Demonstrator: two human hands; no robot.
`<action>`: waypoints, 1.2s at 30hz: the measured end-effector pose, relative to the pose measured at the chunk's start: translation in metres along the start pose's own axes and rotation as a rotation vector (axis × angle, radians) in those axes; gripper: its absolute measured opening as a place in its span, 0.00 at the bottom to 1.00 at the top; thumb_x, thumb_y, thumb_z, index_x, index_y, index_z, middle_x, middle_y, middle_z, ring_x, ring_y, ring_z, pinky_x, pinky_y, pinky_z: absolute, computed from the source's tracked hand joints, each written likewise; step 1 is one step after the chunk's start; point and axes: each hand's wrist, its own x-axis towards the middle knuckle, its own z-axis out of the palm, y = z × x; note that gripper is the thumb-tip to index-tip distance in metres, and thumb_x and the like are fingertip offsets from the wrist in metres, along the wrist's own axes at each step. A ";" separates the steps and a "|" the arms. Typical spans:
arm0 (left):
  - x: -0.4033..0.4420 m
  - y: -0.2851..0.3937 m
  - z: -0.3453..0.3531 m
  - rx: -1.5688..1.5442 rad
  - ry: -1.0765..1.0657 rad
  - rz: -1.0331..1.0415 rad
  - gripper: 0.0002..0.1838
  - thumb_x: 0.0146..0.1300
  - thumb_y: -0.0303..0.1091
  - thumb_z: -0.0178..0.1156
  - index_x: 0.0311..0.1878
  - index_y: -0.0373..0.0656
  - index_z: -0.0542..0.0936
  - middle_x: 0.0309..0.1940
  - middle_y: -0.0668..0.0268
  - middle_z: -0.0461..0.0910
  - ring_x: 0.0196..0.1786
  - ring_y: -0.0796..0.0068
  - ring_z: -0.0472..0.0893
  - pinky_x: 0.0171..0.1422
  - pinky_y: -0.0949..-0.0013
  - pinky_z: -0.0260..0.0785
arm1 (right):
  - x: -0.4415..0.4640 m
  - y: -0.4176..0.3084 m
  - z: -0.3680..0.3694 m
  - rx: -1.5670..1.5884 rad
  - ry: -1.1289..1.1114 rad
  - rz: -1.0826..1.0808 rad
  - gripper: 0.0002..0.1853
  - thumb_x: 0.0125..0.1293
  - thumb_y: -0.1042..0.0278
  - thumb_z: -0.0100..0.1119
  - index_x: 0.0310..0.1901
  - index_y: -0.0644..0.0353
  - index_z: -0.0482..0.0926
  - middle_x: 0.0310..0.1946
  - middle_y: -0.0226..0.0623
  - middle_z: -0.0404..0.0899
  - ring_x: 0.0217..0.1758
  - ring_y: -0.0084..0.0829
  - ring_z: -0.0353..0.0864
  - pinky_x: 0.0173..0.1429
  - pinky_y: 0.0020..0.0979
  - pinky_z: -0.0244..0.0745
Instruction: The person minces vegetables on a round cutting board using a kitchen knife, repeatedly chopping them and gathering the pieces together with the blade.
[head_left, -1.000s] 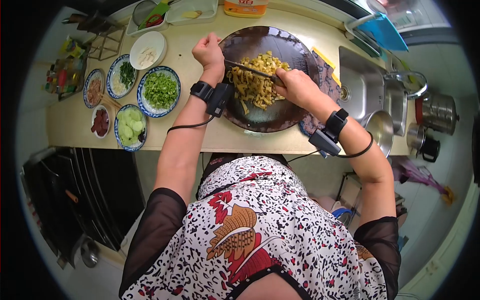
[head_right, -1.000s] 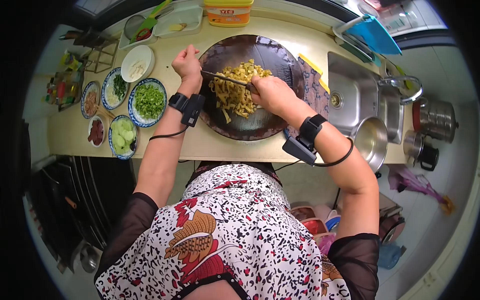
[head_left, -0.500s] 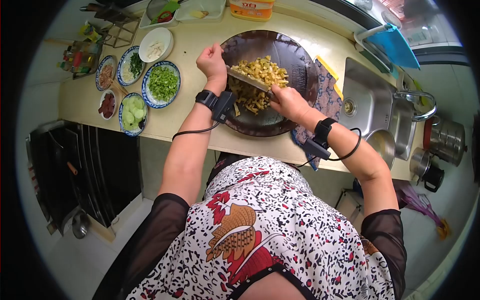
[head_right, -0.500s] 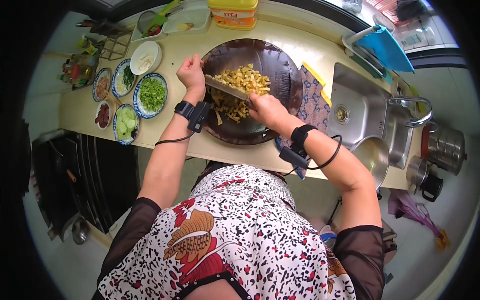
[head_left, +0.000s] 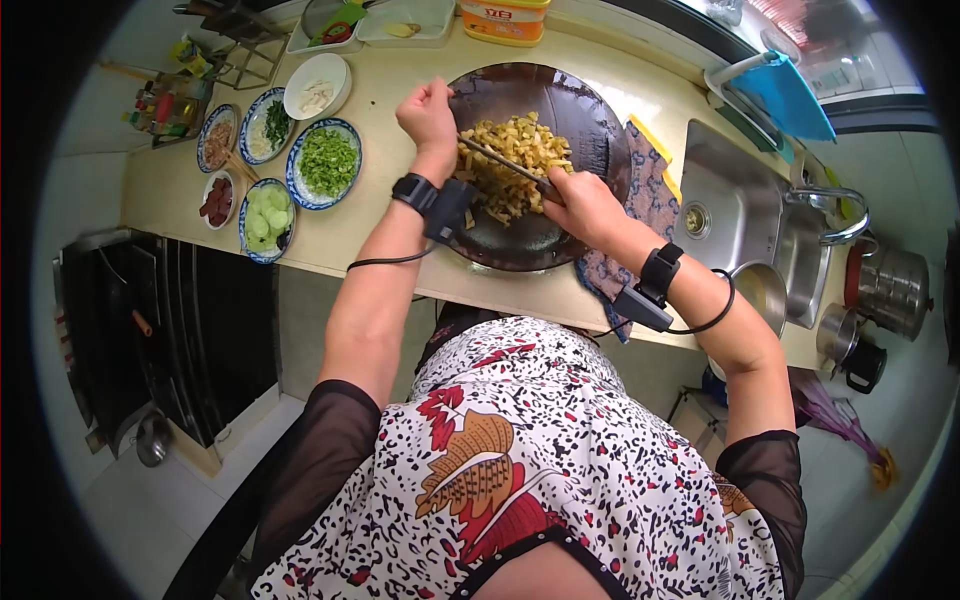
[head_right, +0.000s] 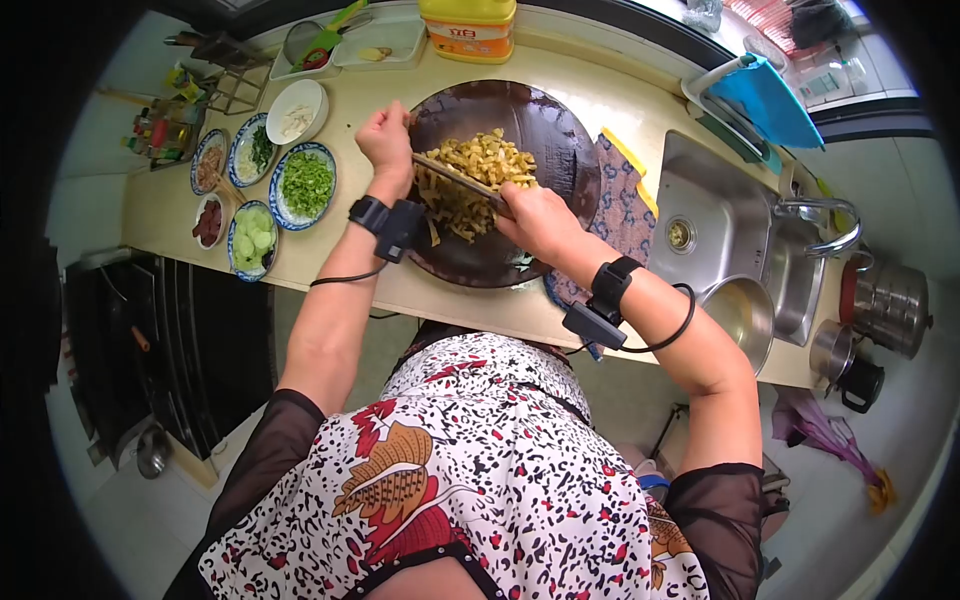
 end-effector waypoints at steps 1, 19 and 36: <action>0.006 0.008 -0.002 -0.017 -0.020 -0.049 0.15 0.64 0.33 0.60 0.22 0.36 0.77 0.18 0.72 0.76 0.22 0.85 0.69 0.28 0.77 0.59 | 0.005 -0.006 -0.004 0.024 -0.003 -0.017 0.12 0.56 0.67 0.60 0.33 0.67 0.72 0.27 0.55 0.78 0.37 0.55 0.79 0.45 0.48 0.74; 0.010 0.018 -0.007 0.008 -0.019 0.039 0.15 0.63 0.33 0.59 0.21 0.36 0.77 0.14 0.71 0.74 0.17 0.87 0.66 0.23 0.76 0.56 | 0.008 -0.008 0.006 -0.017 -0.044 0.018 0.13 0.57 0.68 0.58 0.40 0.66 0.70 0.29 0.55 0.79 0.38 0.55 0.80 0.45 0.49 0.74; 0.010 -0.006 -0.027 0.039 -0.005 -0.069 0.15 0.63 0.34 0.61 0.22 0.35 0.78 0.19 0.71 0.77 0.22 0.86 0.69 0.28 0.77 0.59 | 0.000 -0.020 0.017 0.054 -0.078 0.034 0.15 0.56 0.71 0.59 0.41 0.68 0.67 0.28 0.57 0.78 0.38 0.58 0.79 0.44 0.51 0.74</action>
